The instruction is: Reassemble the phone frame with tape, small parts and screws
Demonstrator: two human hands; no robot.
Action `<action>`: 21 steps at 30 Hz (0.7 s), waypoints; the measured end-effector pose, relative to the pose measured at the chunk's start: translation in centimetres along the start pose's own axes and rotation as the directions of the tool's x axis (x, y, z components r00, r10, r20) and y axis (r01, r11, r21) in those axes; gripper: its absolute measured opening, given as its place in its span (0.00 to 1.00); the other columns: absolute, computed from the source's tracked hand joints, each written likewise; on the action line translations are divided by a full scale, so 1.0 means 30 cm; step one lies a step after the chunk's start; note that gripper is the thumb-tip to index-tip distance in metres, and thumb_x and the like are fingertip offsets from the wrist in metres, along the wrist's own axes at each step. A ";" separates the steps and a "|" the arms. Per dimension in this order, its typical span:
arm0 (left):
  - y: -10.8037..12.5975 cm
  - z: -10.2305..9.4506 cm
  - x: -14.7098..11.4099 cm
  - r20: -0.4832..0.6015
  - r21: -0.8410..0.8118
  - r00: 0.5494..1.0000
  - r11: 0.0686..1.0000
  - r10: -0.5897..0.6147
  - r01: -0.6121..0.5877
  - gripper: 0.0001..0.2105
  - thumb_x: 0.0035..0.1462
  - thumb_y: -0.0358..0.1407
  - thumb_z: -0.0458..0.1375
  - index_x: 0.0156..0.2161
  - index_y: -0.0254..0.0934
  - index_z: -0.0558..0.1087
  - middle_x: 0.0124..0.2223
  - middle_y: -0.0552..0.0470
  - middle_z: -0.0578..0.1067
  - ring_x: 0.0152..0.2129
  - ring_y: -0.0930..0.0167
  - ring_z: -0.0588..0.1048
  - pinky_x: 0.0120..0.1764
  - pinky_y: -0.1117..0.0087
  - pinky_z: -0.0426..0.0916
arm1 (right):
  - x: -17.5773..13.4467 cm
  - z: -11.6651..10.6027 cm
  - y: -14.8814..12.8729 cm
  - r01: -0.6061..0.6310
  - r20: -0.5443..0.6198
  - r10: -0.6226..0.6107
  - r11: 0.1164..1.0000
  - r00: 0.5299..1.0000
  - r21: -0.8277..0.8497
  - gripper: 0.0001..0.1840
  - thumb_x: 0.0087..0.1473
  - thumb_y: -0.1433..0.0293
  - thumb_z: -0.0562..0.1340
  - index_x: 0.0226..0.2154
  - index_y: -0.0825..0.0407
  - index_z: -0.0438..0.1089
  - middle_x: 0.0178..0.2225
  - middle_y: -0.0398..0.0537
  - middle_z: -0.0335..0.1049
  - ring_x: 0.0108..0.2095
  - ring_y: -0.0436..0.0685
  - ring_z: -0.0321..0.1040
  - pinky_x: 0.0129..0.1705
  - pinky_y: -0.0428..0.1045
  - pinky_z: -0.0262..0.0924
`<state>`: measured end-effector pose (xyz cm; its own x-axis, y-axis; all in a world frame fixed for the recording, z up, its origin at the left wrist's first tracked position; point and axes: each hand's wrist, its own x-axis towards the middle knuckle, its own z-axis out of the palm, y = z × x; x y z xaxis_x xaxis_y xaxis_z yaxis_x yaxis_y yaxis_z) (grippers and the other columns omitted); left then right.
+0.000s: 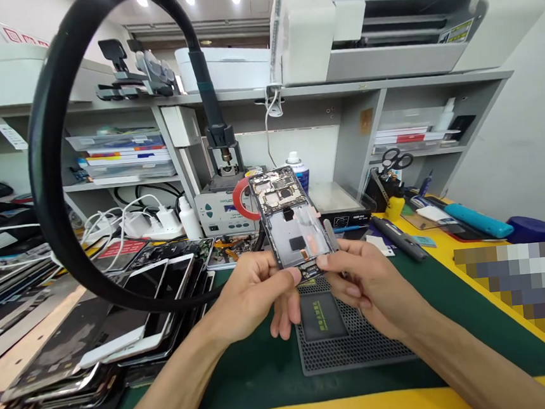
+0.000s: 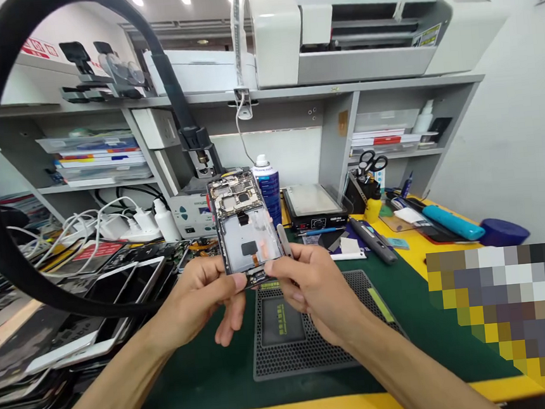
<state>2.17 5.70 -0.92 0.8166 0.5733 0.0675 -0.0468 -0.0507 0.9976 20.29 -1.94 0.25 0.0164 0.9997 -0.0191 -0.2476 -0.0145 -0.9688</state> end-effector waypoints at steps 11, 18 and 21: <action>-0.001 0.004 -0.002 -0.036 -0.175 0.999 0.984 -0.035 0.028 0.12 0.61 0.38 0.58 0.29 0.32 0.74 0.18 0.51 0.75 0.09 0.76 0.69 0.13 0.79 0.63 | -0.001 0.001 -0.007 -0.036 0.025 0.035 0.999 0.999 0.015 0.06 0.53 0.69 0.66 0.35 0.53 0.71 0.15 0.33 0.50 0.16 0.44 0.37 0.16 0.44 0.33; 0.002 0.014 -0.001 -0.032 -0.245 0.998 0.968 -0.057 0.048 0.10 0.60 0.35 0.58 0.30 0.32 0.73 0.17 0.52 0.73 0.07 0.75 0.67 0.11 0.78 0.62 | -0.003 0.002 -0.010 -0.059 0.021 0.059 0.998 0.998 0.025 0.06 0.52 0.69 0.67 0.31 0.53 0.70 0.16 0.33 0.51 0.15 0.43 0.39 0.16 0.44 0.33; -0.003 0.013 0.000 -0.046 -0.181 0.998 0.983 -0.040 0.032 0.11 0.60 0.38 0.58 0.30 0.32 0.73 0.17 0.53 0.73 0.07 0.75 0.67 0.11 0.77 0.62 | -0.001 0.003 -0.010 -0.068 0.007 0.069 0.998 0.998 -0.014 0.08 0.51 0.67 0.68 0.32 0.53 0.69 0.15 0.32 0.50 0.15 0.43 0.38 0.16 0.44 0.33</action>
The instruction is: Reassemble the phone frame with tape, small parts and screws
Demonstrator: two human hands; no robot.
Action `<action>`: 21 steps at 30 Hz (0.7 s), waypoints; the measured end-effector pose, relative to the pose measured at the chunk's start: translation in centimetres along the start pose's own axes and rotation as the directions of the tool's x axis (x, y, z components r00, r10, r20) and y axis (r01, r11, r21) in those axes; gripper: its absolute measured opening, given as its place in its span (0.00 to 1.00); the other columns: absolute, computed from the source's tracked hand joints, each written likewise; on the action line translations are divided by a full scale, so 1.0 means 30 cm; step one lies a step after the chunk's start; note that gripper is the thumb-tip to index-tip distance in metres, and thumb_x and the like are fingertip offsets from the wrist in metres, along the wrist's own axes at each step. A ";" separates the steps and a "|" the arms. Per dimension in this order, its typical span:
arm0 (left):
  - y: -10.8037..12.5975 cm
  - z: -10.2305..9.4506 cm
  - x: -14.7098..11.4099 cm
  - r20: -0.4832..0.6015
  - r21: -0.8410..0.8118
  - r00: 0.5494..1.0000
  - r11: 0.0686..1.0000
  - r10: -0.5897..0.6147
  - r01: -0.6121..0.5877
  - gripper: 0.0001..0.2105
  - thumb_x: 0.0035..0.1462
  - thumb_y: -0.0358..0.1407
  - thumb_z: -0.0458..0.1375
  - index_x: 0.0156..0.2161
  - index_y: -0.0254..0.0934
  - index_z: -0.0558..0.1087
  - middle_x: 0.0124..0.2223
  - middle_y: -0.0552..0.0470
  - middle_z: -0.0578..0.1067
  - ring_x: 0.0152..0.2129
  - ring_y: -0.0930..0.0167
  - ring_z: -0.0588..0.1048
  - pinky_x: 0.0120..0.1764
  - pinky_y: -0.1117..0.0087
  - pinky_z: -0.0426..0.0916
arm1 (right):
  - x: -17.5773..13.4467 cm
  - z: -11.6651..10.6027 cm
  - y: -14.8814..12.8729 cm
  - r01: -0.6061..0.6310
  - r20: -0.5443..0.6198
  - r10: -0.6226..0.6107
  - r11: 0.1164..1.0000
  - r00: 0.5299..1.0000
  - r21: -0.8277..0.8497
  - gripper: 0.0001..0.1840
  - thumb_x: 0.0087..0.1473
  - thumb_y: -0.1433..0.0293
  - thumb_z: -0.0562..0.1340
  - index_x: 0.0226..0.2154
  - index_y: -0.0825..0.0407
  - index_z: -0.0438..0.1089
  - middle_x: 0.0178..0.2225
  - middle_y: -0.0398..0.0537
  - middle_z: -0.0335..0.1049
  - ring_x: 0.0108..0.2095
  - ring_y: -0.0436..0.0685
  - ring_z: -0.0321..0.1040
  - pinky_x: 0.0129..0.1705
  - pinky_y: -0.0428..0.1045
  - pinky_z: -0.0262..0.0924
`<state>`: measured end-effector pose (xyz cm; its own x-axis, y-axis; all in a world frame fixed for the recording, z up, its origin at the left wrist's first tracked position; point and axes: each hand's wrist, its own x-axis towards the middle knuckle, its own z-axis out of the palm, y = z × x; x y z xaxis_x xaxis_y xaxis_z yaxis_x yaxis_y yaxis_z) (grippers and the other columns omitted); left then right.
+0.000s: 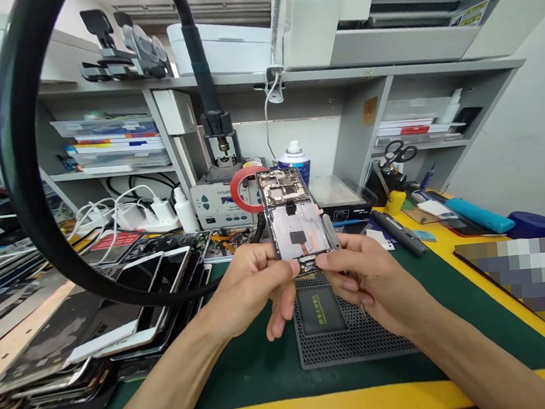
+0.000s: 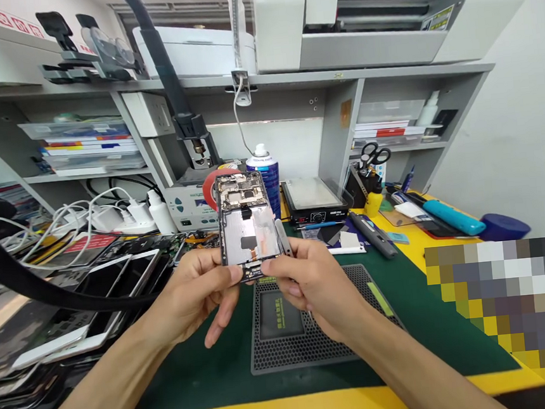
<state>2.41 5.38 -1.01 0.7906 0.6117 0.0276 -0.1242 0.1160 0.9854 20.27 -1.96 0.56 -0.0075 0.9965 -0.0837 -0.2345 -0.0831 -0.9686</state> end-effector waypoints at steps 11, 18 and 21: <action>-0.011 0.034 -0.012 -0.131 0.585 0.922 0.779 0.365 -0.225 0.13 0.63 0.38 0.54 0.27 0.38 0.64 0.18 0.58 0.69 0.12 0.77 0.66 0.16 0.77 0.58 | -0.002 -0.004 0.004 0.073 -0.004 -0.072 0.996 0.997 0.047 0.08 0.56 0.65 0.65 0.35 0.51 0.68 0.17 0.34 0.49 0.17 0.46 0.35 0.16 0.45 0.31; -0.046 0.035 -0.007 0.072 0.919 0.725 0.237 0.685 -0.315 0.08 0.60 0.34 0.57 0.29 0.39 0.66 0.17 0.61 0.58 0.13 0.77 0.57 0.20 0.73 0.51 | -0.003 -0.006 0.022 0.294 -0.292 -0.304 0.953 0.907 -0.079 0.11 0.54 0.63 0.67 0.29 0.50 0.67 0.18 0.34 0.49 0.17 0.45 0.40 0.17 0.45 0.35; -0.051 0.030 -0.004 0.093 0.935 0.700 0.180 0.708 -0.305 0.06 0.60 0.33 0.57 0.31 0.39 0.67 0.17 0.62 0.57 0.13 0.77 0.57 0.20 0.71 0.50 | -0.006 -0.012 0.023 0.271 -0.205 -0.283 0.959 0.937 -0.084 0.11 0.53 0.64 0.67 0.25 0.53 0.70 0.16 0.35 0.51 0.16 0.44 0.40 0.17 0.46 0.34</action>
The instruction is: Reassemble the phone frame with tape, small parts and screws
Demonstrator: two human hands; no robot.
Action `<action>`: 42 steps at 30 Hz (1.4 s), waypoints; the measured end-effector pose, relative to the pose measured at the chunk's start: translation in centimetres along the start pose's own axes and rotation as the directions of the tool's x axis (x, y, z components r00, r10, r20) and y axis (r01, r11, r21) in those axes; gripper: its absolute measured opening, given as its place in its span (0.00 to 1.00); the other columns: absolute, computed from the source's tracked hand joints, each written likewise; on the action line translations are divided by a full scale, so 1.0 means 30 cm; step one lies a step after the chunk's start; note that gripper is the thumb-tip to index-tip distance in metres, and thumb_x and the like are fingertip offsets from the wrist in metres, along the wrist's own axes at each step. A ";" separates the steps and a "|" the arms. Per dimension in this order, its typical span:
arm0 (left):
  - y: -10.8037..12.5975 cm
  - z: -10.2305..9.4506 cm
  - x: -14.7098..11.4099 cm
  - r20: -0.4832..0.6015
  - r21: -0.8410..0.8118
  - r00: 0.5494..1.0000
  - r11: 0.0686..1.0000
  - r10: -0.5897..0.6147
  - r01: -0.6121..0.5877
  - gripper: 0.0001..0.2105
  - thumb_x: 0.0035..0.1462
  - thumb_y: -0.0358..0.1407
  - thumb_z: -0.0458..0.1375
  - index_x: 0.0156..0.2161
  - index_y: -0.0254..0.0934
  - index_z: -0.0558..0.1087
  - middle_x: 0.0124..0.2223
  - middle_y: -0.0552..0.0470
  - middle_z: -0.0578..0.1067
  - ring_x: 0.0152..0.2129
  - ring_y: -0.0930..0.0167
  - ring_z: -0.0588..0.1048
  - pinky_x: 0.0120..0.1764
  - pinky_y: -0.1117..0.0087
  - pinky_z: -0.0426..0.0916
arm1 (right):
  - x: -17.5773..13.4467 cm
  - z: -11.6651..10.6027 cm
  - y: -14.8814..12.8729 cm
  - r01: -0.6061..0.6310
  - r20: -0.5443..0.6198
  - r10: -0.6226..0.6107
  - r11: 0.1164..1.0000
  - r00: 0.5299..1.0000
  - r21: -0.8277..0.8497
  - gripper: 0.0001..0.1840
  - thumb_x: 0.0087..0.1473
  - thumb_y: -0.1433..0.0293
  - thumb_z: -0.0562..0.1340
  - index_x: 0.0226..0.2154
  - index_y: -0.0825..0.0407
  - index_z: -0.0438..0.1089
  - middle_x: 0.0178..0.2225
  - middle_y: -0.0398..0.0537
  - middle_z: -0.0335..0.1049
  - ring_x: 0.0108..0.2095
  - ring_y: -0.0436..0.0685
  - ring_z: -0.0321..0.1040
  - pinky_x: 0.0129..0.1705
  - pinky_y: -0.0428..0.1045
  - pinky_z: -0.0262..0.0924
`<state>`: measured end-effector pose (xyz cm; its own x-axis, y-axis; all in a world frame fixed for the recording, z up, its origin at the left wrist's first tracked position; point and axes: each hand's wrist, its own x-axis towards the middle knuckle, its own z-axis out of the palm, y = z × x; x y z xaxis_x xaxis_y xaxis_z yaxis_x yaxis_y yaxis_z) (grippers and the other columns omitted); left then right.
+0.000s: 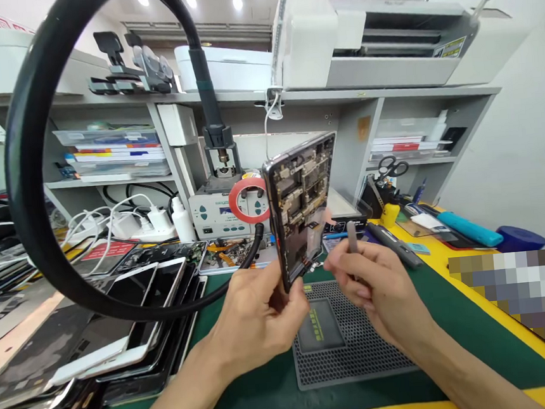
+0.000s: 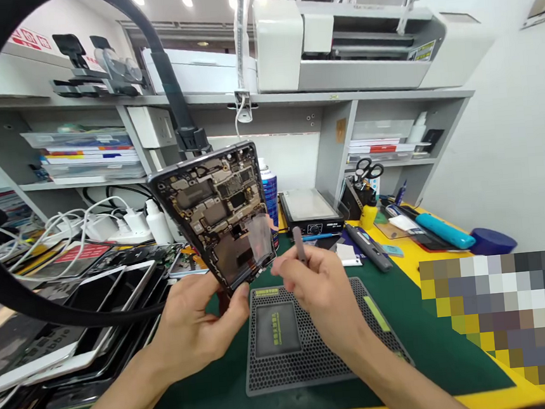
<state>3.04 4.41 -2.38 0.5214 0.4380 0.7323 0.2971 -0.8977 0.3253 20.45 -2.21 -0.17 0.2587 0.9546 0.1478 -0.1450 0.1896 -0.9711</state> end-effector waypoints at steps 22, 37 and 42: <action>0.029 0.001 0.007 -0.059 -0.109 0.996 0.992 -0.071 0.064 0.11 0.57 0.31 0.56 0.24 0.38 0.61 0.16 0.63 0.58 0.12 0.80 0.57 0.19 0.76 0.53 | 0.002 0.006 -0.006 -0.111 0.071 0.109 0.994 0.991 0.018 0.10 0.50 0.66 0.67 0.24 0.53 0.70 0.16 0.35 0.55 0.15 0.42 0.39 0.16 0.45 0.31; 0.022 0.002 0.014 0.412 -0.743 0.801 0.349 -0.433 0.571 0.14 0.62 0.37 0.54 0.25 0.36 0.66 0.15 0.57 0.70 0.08 0.79 0.64 0.14 0.79 0.58 | 0.008 0.010 -0.006 -0.161 0.208 0.151 0.987 0.966 0.028 0.18 0.53 0.65 0.67 0.23 0.50 0.57 0.16 0.31 0.44 0.17 0.43 0.35 0.17 0.44 0.33; 0.020 0.009 0.014 0.428 -0.743 0.797 0.337 -0.425 0.579 0.12 0.62 0.37 0.55 0.27 0.35 0.68 0.15 0.57 0.70 0.07 0.79 0.63 0.13 0.80 0.57 | 0.009 0.015 -0.003 -0.200 0.172 0.198 0.980 0.965 -0.002 0.13 0.51 0.64 0.68 0.25 0.51 0.64 0.14 0.30 0.45 0.16 0.43 0.35 0.17 0.45 0.31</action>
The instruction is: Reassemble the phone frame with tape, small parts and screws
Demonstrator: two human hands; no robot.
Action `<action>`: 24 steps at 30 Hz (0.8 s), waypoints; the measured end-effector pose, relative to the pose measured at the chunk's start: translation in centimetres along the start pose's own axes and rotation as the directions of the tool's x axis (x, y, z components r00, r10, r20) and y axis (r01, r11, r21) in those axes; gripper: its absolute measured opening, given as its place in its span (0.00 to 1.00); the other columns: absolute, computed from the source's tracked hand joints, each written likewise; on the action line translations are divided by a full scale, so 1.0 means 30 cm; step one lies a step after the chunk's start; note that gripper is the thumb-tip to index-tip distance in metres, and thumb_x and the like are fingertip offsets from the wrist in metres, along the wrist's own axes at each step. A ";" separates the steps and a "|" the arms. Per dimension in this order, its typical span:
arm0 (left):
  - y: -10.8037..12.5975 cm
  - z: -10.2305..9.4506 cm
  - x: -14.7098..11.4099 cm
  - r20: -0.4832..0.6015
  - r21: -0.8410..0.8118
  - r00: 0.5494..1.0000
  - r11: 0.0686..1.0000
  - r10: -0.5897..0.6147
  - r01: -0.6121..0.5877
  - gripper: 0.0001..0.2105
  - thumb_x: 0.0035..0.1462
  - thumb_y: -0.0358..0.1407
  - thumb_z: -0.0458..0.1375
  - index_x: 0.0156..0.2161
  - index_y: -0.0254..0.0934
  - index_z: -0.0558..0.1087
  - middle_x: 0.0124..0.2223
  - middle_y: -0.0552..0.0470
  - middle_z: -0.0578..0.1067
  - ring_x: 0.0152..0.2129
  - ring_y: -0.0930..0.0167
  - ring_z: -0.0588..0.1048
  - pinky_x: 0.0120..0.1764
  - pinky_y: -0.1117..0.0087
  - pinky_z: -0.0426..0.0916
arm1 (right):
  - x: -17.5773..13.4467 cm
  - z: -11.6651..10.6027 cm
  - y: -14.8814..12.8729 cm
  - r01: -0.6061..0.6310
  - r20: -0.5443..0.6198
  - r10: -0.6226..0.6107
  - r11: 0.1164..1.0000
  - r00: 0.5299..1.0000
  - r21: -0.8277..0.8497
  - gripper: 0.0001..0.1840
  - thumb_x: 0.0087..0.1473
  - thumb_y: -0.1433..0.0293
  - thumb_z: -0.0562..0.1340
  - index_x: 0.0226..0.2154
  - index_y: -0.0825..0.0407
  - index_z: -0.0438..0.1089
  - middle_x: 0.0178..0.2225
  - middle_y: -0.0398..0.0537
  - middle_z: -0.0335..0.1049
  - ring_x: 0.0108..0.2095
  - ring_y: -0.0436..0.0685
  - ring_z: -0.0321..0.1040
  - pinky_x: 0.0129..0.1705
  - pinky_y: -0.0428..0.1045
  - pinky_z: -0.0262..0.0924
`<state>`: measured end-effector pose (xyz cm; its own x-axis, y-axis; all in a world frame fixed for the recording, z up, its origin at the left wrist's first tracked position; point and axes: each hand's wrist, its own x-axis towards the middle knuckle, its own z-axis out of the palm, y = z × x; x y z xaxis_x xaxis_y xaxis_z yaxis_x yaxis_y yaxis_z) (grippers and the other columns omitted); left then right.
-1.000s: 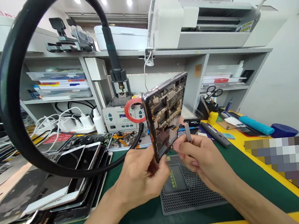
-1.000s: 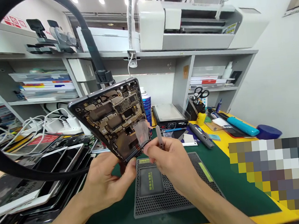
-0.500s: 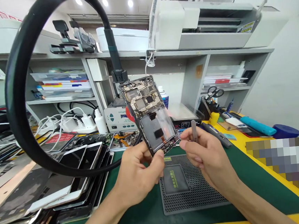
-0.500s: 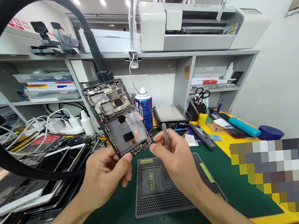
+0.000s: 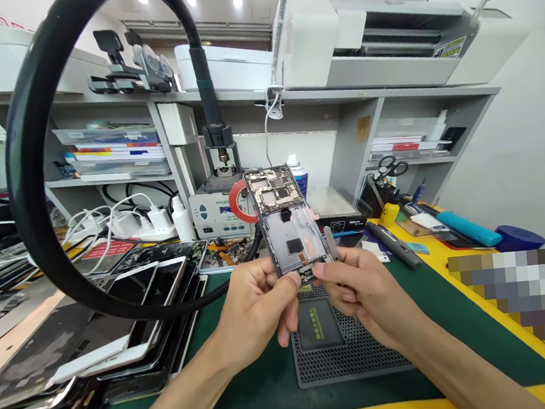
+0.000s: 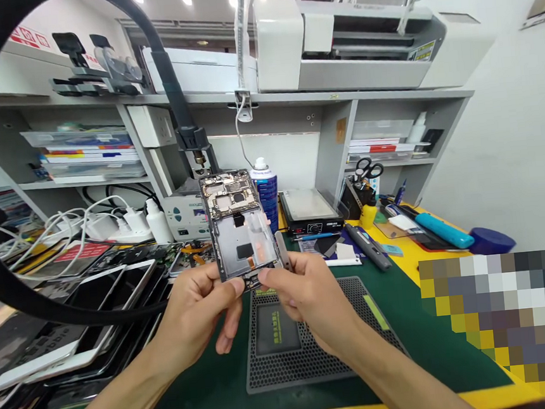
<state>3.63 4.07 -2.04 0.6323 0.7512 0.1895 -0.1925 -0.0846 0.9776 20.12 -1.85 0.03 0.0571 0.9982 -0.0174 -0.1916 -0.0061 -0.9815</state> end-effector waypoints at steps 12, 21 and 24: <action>0.017 -0.026 0.009 0.141 -0.202 0.988 0.975 -0.064 0.092 0.17 0.60 0.36 0.51 0.24 0.29 0.75 0.19 0.45 0.75 0.12 0.71 0.71 0.19 0.72 0.66 | 0.006 0.012 -0.005 -0.031 -0.057 0.029 0.999 0.998 -0.021 0.13 0.47 0.64 0.67 0.21 0.53 0.65 0.12 0.31 0.47 0.14 0.42 0.36 0.17 0.45 0.31; 0.051 -0.048 0.018 0.135 0.000 0.978 0.987 -0.160 0.161 0.12 0.60 0.35 0.58 0.29 0.28 0.79 0.26 0.43 0.81 0.18 0.68 0.78 0.25 0.69 0.73 | 0.015 -0.012 -0.007 0.120 0.018 -0.119 0.962 0.993 -0.246 0.14 0.53 0.62 0.66 0.24 0.51 0.64 0.17 0.32 0.44 0.17 0.44 0.37 0.18 0.45 0.33; 0.065 -0.061 0.021 0.100 0.036 0.989 0.994 -0.106 0.103 0.13 0.60 0.36 0.59 0.30 0.28 0.80 0.25 0.42 0.81 0.19 0.66 0.79 0.27 0.68 0.75 | 0.030 -0.062 -0.034 0.207 -0.026 -0.228 0.921 0.973 -0.330 0.14 0.56 0.58 0.65 0.31 0.52 0.69 0.19 0.33 0.47 0.18 0.45 0.40 0.18 0.45 0.37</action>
<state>2.28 5.56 -0.17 0.7207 0.6871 0.0925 -0.0992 -0.0299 0.9946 22.20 -1.06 0.66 0.1250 0.9715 0.2016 0.1588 0.1810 -0.9706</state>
